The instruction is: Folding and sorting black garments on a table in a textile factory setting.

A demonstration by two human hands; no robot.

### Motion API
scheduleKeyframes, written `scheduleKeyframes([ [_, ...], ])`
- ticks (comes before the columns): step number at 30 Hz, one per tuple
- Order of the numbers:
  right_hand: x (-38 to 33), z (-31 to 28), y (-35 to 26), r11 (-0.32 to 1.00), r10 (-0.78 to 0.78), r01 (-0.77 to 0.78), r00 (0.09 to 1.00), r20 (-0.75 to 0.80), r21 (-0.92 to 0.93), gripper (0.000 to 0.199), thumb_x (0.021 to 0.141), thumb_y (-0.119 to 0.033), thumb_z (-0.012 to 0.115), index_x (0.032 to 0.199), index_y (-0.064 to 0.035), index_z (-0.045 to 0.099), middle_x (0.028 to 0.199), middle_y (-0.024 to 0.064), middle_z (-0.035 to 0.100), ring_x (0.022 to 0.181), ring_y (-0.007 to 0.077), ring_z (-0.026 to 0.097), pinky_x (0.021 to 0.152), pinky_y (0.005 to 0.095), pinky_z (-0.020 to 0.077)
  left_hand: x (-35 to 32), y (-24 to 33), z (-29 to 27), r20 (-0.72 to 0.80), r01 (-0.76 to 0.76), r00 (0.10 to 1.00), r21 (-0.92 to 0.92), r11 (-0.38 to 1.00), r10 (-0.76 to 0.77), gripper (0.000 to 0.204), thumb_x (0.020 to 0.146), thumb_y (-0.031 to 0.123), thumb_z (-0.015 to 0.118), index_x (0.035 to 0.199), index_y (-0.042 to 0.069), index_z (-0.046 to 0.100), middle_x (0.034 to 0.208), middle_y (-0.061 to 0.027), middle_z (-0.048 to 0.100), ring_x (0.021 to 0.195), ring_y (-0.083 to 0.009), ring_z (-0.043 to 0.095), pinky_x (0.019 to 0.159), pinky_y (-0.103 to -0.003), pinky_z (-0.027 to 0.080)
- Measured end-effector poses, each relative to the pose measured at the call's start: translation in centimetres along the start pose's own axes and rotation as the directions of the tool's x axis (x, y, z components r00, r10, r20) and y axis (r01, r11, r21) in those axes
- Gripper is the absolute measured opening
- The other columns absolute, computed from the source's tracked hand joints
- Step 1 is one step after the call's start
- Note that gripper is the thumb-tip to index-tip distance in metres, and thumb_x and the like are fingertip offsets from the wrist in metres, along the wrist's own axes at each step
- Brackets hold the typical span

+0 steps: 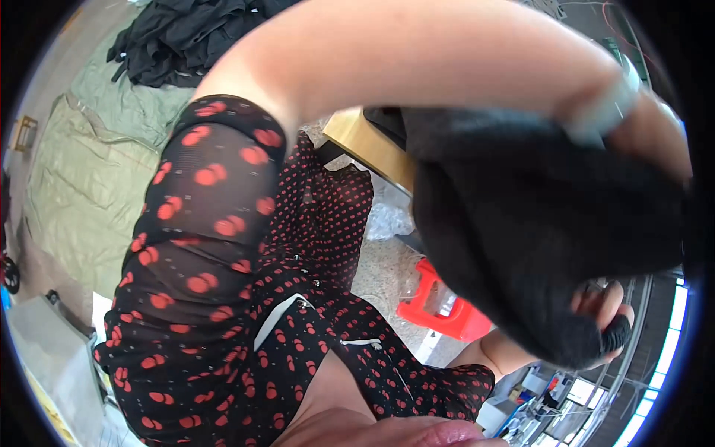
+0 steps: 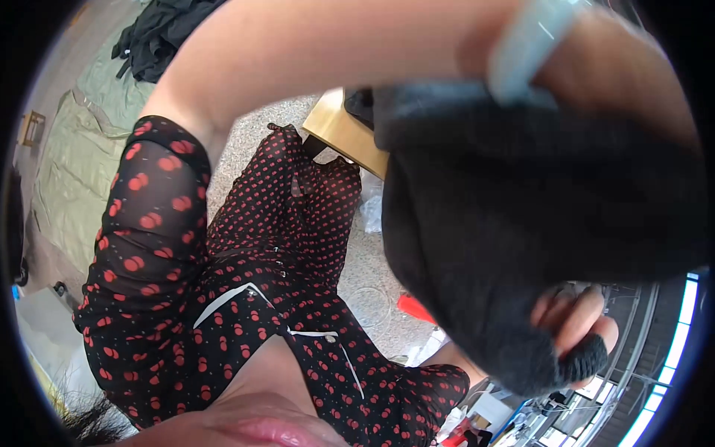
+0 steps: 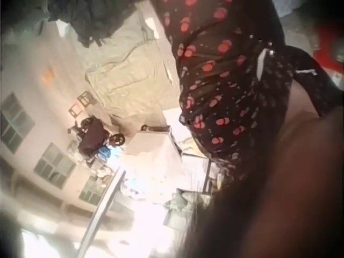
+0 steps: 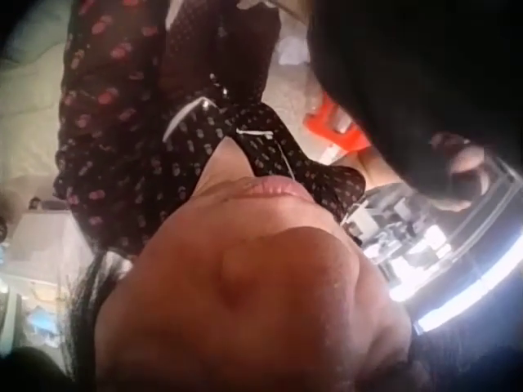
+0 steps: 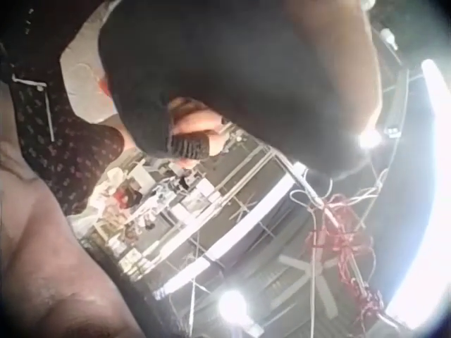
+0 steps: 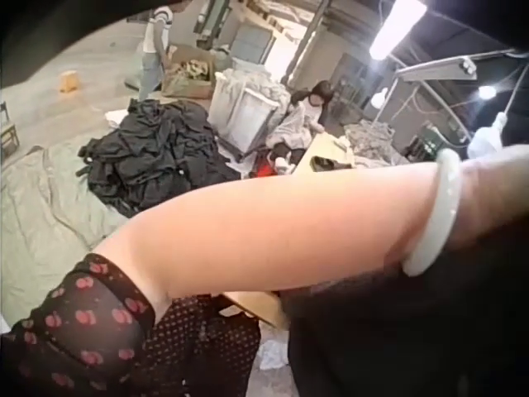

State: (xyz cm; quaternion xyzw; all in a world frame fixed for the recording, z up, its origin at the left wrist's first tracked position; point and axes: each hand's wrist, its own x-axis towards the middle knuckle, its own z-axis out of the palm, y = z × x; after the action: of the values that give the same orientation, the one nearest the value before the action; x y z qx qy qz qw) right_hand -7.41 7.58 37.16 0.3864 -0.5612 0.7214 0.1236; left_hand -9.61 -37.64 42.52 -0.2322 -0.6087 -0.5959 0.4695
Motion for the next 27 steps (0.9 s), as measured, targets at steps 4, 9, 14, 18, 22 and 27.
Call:
scheduleKeyframes([
  [4, 1.4, -0.3, -0.8, 0.841, -0.274, -0.157, 0.701, 0.659, 0.517, 0.027, 0.084, -0.029, 0.044, 0.089, -0.0028, 0.05, 0.087, 0.0115, 0.051, 0.067, 0.0135, 0.049, 0.06, 0.0235, 0.0431, 0.8, 0.1, 17.0, 0.211, 0.003, 0.977, 0.054, 0.999, -0.014, 0.017, 0.081, 0.017, 0.046, 0.084, 0.003, 0.054, 0.069, -0.0016, 0.054, 0.06, -0.0102, 0.049, 0.054, -0.023, 0.041],
  [9, 1.8, 0.8, -0.1, 0.469, -0.67, -0.733, 0.068, 0.739, 0.493, 0.017, 0.088, -0.012, 0.044, 0.086, -0.0005, 0.057, 0.083, 0.0148, 0.056, 0.057, 0.0113, 0.051, 0.06, 0.0232, 0.0497, -9.9, 2.6, 16.0, 0.342, 0.073, 0.926, 0.249, 0.966, -0.159, 0.015, 0.079, 0.015, 0.048, 0.086, 0.003, 0.053, 0.065, 0.0006, 0.049, 0.057, -0.0073, 0.045, 0.05, -0.022, 0.037],
  [14, -8.0, 5.0, 2.5, 0.779, 0.051, -0.599, -0.235, 0.971, -0.186, 0.011, 0.077, -0.01, 0.059, 0.076, 0.0, 0.061, 0.08, 0.0085, 0.059, 0.077, 0.0121, 0.055, 0.069, 0.0256, 0.0419, -31.9, 13.6, 12.2, 0.403, 0.177, 0.844, 0.412, 0.894, -0.353, 0.016, 0.077, 0.013, 0.051, 0.088, 0.003, 0.052, 0.062, 0.0027, 0.045, 0.055, -0.0043, 0.04, 0.046, -0.02, 0.034],
  [18, -21.0, 7.6, 8.9, 0.622, 0.233, -0.698, -0.268, 0.935, -0.355, 0.018, 0.082, -0.01, 0.055, 0.095, 0.0, 0.062, 0.087, 0.0031, 0.062, 0.083, 0.007, 0.054, 0.075, 0.0216, 0.0433, -41.5, 15.0, 9.9, 0.039, 0.759, 0.025, 0.65, 0.044, -0.999, 0.015, 0.066, 0.009, 0.049, 0.079, 0.003, 0.051, 0.07, -0.0013, 0.046, 0.064, -0.0071, 0.044, 0.055, -0.024, 0.038],
  [22, -29.4, 7.9, 14.6, 0.569, 0.267, -0.702, -0.335, 0.904, -0.428, 0.017, 0.081, -0.004, 0.053, 0.096, -0.0003, 0.059, 0.084, 0.0004, 0.059, 0.077, 0.0042, 0.051, 0.068, 0.0201, 0.0426, -53.2, 16.8, 11.8, -0.114, 0.529, 0.28, 0.847, 0.054, -0.953, 0.038, 0.066, 0.009, 0.053, 0.103, 0.003, 0.051, 0.12, -0.0189, 0.043, 0.11, -0.0275, 0.045, 0.09, -0.035, 0.037],
  [27, -28.8, 8.2, 16.1, 0.473, 0.363, -0.846, -0.066, 0.929, -0.245, 0.019, 0.078, -0.003, 0.058, 0.097, -0.0015, 0.054, 0.084, -0.0005, 0.056, 0.077, 0.0048, 0.052, 0.069, 0.0192, 0.0432, -52.5, 17.0, 17.8, -0.317, 0.825, 0.277, 0.563, 0.055, -0.907, 0.052, 0.074, 0.031, 0.063, 0.115, 0.003, 0.046, 0.105, -0.0174, 0.055, 0.097, -0.0266, 0.055, 0.083, -0.033, 0.042],
])
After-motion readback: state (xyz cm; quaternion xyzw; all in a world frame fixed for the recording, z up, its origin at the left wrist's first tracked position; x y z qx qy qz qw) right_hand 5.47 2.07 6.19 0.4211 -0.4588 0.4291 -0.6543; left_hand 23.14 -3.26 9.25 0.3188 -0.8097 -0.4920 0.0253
